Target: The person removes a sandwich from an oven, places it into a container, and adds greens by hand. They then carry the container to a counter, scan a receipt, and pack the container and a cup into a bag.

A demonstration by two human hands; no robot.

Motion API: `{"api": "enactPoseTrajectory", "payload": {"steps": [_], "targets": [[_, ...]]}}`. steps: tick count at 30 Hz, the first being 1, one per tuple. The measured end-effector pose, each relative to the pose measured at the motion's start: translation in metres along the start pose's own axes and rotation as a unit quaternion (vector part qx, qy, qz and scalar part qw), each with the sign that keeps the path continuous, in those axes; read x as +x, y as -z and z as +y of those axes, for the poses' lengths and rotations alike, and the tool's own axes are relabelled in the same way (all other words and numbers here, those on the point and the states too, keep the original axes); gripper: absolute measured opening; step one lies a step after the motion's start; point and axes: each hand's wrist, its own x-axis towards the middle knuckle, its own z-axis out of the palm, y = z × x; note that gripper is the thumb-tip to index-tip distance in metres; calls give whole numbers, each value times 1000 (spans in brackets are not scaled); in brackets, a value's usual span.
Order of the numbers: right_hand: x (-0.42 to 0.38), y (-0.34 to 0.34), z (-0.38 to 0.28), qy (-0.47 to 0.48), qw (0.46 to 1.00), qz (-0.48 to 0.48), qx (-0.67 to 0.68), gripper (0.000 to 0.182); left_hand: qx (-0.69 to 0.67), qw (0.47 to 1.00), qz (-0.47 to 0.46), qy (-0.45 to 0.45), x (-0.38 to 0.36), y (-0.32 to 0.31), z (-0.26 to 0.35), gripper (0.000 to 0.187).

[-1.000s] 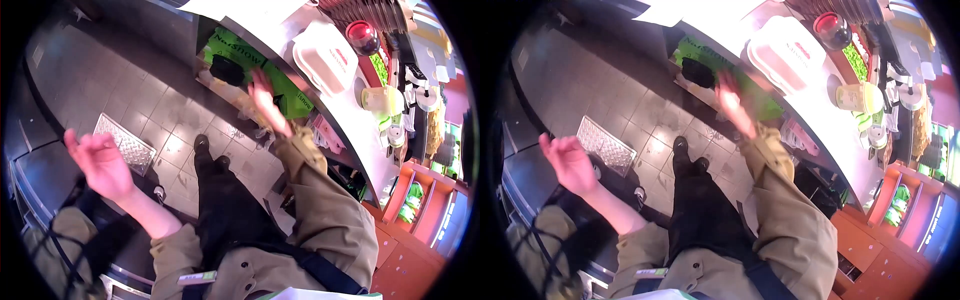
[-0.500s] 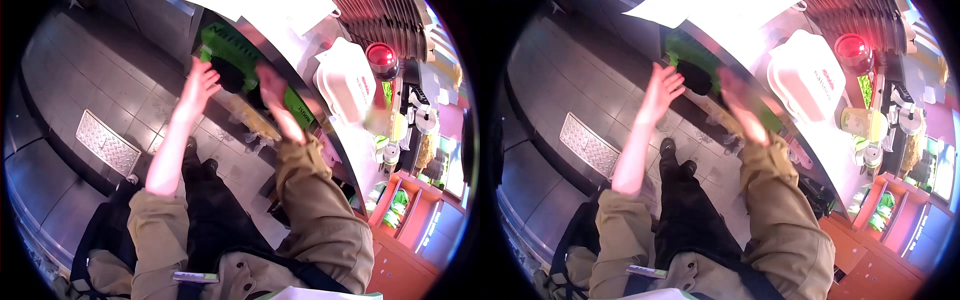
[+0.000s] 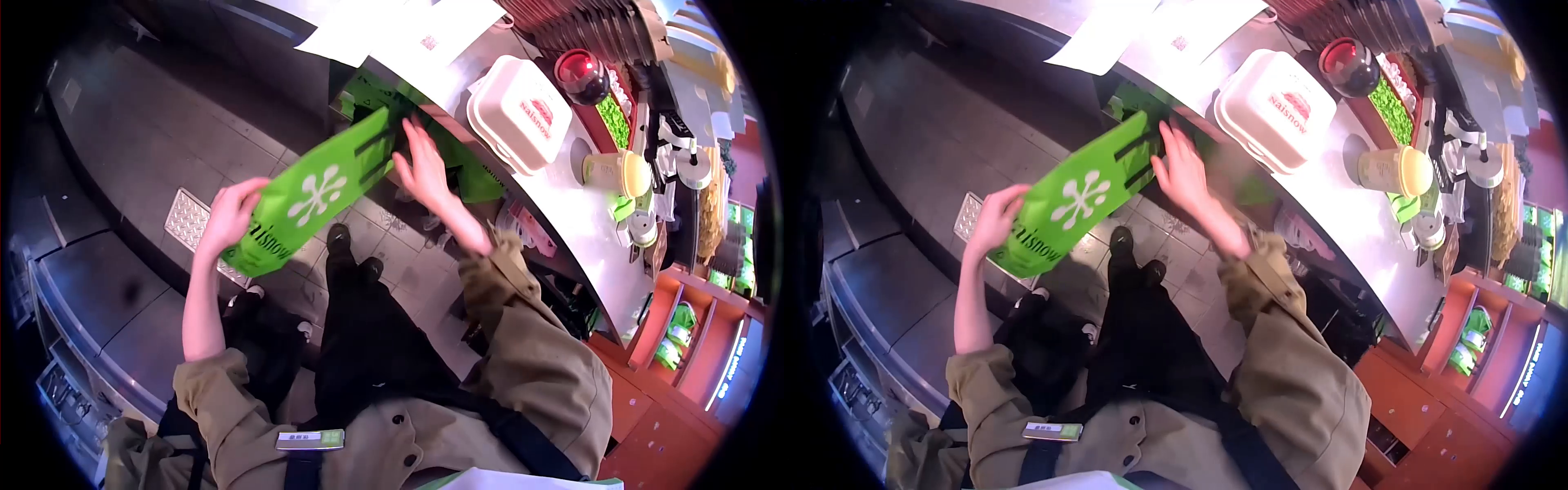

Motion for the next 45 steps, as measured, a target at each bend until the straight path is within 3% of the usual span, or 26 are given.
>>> {"api": "enactPoseTrajectory", "payload": {"steps": [2,4,5,6,9,10,12,13,16,20,24,25,26,27,28,29,30,31,32,34,36,38,40,42,44,45], "targets": [[21,-8,5,-22,999,-37,5,58,-10,1000,-26,-5,-28,34,23,21],[37,-3,1,14,960,-118,253,56,-20,999,-23,-18,-58,65,32,19],[39,9,-6,-143,813,-278,491,50,-14,1000,-21,1,-73,78,33,17],[44,31,-20,-167,784,-410,436,44,-8,1000,-20,18,-87,90,33,16],[45,77,-71,-18,805,-496,326,32,-18,999,-15,43,-118,114,48,15],[44,94,-89,-8,789,-475,389,27,-11,999,-15,48,-126,120,54,15],[62,127,-99,-5,695,-581,423,29,-24,998,8,49,-142,134,69,14],[59,134,-106,-57,657,-563,499,41,-44,998,19,49,-146,137,73,13],[45,148,-139,78,766,-444,459,29,-15,1000,17,11,-152,147,83,12],[20,166,-166,-3,752,-380,539,30,-63,998,-5,-7,-149,139,82,14],[-7,123,-144,-180,610,-467,615,36,-124,992,15,16,-145,122,50,14],[-11,117,-150,-92,701,-412,575,32,-128,991,18,43,-137,113,45,14],[-14,108,-157,-5,776,-352,523,28,-19,1000,-16,18,-126,108,41,19],[-16,96,-163,79,837,-288,459,25,159,981,69,-86,-114,99,40,23],[-17,82,-170,161,881,-221,387,22,328,914,153,-185,-104,89,48,28],[-19,69,-177,240,908,-153,308,20,99,974,160,-125,-90,84,94,31],[-24,54,-186,205,916,-140,315,15,-135,977,155,-52,-75,73,152,35],[-30,41,-197,165,922,-126,326,14,-66,987,120,-81,-65,54,189,37],[-4,72,-233,18,915,-365,172,18,1,990,87,-115,-62,41,210,40],[-2,49,-219,119,932,-106,326,14,225,964,93,-107,-65,20,204,44],[3,55,-205,55,943,-186,272,19,233,968,72,-56,-78,32,191,58],[7,66,-188,-32,931,-174,318,31,262,964,48,-21,-92,38,178,64],[17,79,-188,-87,904,-184,375,30,299,949,73,-67,-98,29,147,68],[25,86,-199,-89,898,-233,362,29,356,916,91,-162,-93,24,125,56],[27,74,-196,-2,932,-184,311,29,337,937,14,-95,-86,34,162,53],[32,82,-196,32,932,-195,303,29,216,970,50,-97,-80,36,163,44]]}}
